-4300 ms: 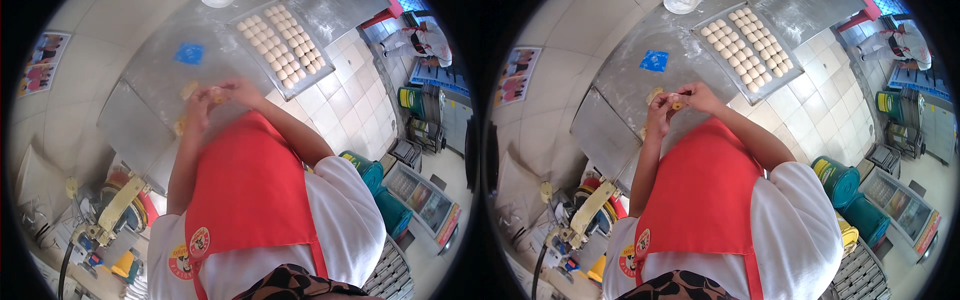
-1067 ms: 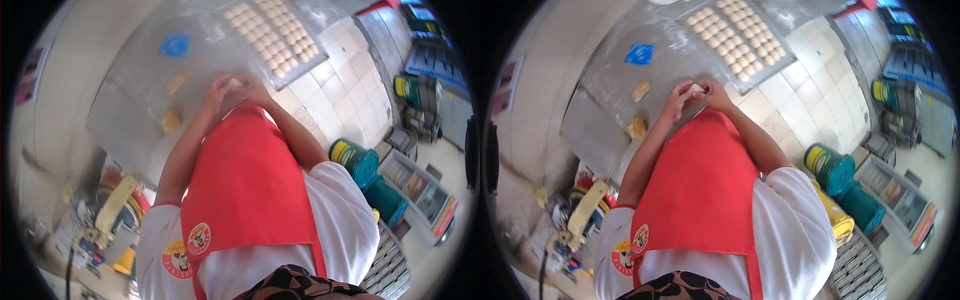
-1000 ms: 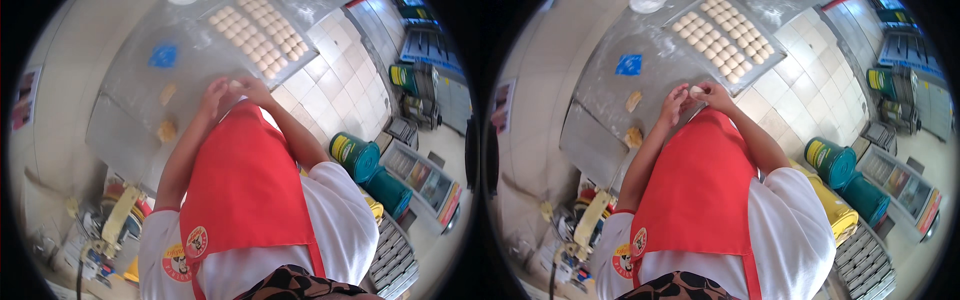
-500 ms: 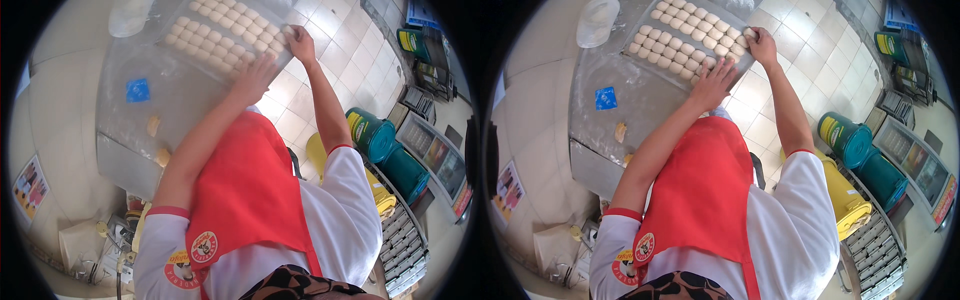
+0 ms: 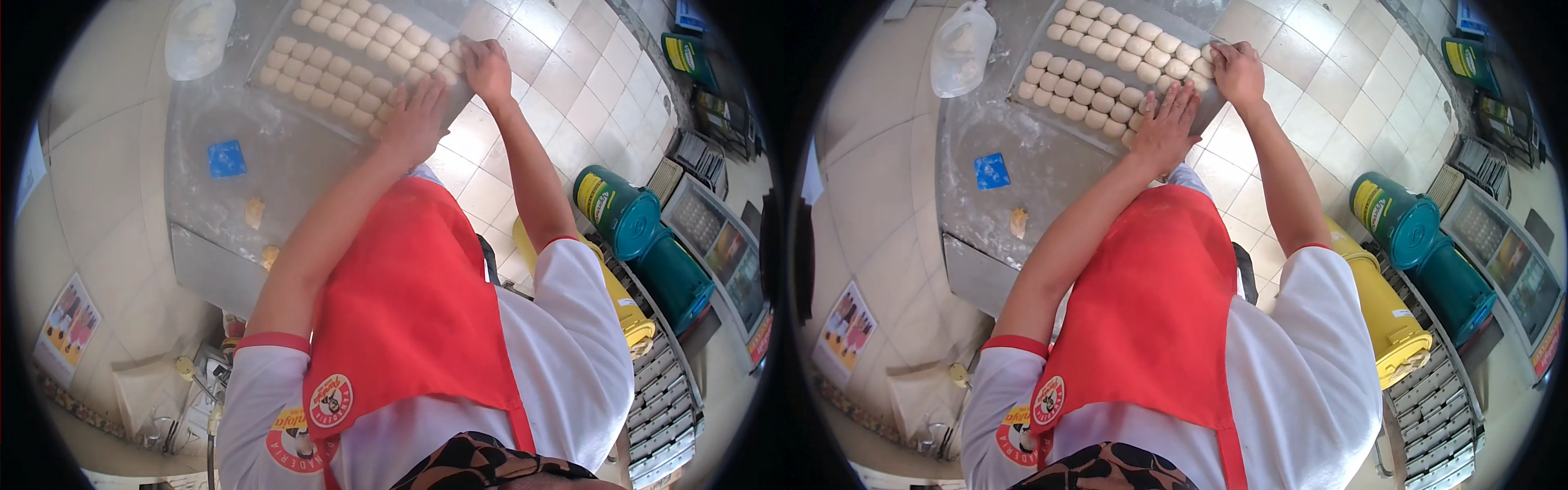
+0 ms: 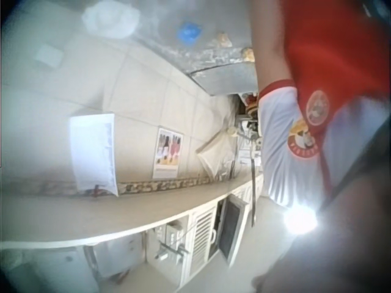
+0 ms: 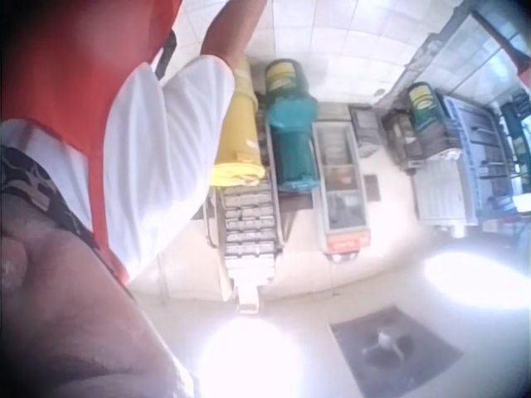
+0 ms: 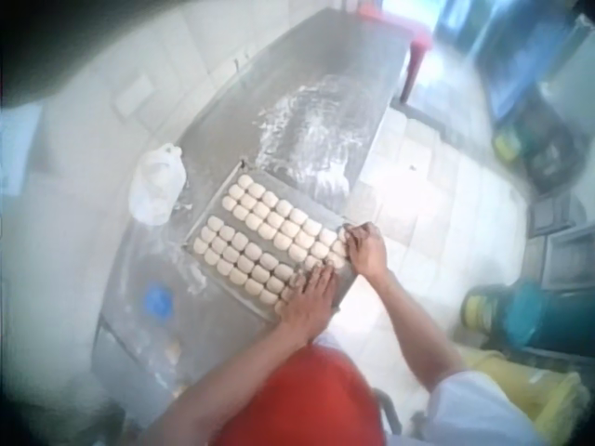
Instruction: The person shapes small pieces of dough by rolling them on a table, places them on a metal tray, and carries the loaded tray through the bakery production area toward the oven section.
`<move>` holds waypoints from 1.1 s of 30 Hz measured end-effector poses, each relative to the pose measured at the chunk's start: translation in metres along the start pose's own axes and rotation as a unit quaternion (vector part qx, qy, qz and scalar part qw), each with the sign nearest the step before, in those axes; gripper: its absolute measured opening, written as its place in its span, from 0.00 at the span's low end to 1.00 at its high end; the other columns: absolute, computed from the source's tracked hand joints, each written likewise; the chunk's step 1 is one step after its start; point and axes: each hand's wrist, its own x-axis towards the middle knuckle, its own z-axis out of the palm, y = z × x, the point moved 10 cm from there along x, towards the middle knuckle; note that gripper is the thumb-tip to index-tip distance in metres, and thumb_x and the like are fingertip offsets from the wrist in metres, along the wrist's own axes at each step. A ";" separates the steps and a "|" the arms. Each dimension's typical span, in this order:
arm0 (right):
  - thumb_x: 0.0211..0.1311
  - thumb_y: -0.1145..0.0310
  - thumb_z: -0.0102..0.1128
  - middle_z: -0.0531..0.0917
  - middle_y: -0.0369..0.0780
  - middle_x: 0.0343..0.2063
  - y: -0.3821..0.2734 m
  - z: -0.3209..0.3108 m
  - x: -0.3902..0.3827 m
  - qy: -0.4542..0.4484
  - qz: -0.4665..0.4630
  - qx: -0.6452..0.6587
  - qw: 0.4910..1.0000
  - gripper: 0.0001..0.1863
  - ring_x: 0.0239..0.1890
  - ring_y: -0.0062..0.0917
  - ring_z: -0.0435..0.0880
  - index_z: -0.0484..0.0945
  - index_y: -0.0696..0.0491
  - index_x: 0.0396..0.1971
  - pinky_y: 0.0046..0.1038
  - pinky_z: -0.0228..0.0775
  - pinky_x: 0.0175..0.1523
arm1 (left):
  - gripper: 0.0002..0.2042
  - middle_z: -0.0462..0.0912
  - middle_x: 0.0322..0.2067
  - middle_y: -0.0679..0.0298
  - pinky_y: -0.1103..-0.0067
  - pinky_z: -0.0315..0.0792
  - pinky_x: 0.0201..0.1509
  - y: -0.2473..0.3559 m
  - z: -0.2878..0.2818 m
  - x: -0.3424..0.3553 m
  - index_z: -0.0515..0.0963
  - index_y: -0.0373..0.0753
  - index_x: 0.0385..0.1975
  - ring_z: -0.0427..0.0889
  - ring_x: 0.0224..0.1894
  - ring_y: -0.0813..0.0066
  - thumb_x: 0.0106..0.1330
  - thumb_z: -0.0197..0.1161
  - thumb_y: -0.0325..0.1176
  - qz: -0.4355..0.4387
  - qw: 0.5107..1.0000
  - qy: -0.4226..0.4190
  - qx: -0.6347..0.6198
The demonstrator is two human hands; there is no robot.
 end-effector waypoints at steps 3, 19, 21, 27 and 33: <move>0.70 0.62 0.58 0.81 0.50 0.50 -0.014 -0.012 -0.009 0.050 0.012 0.040 0.998 0.23 0.53 0.46 0.79 0.77 0.54 0.62 0.44 0.72 0.57 | 0.43 0.41 0.80 0.63 0.48 0.39 0.80 0.006 -0.010 0.007 0.47 0.41 0.79 0.42 0.81 0.61 0.71 0.58 0.53 0.024 0.999 0.019 0.019; 0.79 0.50 0.45 0.71 0.52 0.68 -0.040 0.000 -0.040 0.009 -0.106 -0.033 0.994 0.29 0.72 0.49 0.66 0.70 0.55 0.67 0.51 0.53 0.75 | 0.22 0.69 0.69 0.55 0.60 0.59 0.75 -0.083 -0.036 -0.133 0.74 0.36 0.61 0.64 0.72 0.49 0.70 0.62 0.35 -0.093 0.951 0.185 -0.230; 0.80 0.51 0.43 0.71 0.53 0.68 -0.027 -0.036 -0.030 0.064 0.008 0.197 0.978 0.29 0.72 0.49 0.66 0.69 0.57 0.68 0.45 0.54 0.75 | 0.20 0.71 0.68 0.53 0.63 0.61 0.74 -0.091 -0.029 -0.170 0.76 0.35 0.60 0.66 0.71 0.48 0.70 0.62 0.33 -0.132 0.943 0.190 -0.241; 0.76 0.49 0.49 0.58 0.57 0.74 -0.062 -0.025 -0.071 0.108 -0.033 0.011 0.994 0.34 0.76 0.50 0.57 0.64 0.60 0.70 0.50 0.48 0.77 | 0.21 0.70 0.67 0.48 0.61 0.62 0.74 -0.098 -0.017 -0.229 0.75 0.34 0.60 0.66 0.71 0.45 0.68 0.63 0.32 -0.202 0.930 0.215 -0.221; 0.75 0.45 0.47 0.58 0.47 0.76 -0.093 0.040 -0.082 -0.035 -0.082 -0.143 0.986 0.37 0.78 0.49 0.52 0.62 0.57 0.72 0.61 0.42 0.76 | 0.23 0.68 0.69 0.46 0.60 0.61 0.74 -0.103 -0.008 -0.251 0.74 0.34 0.61 0.63 0.72 0.42 0.68 0.64 0.35 -0.225 0.926 0.213 -0.216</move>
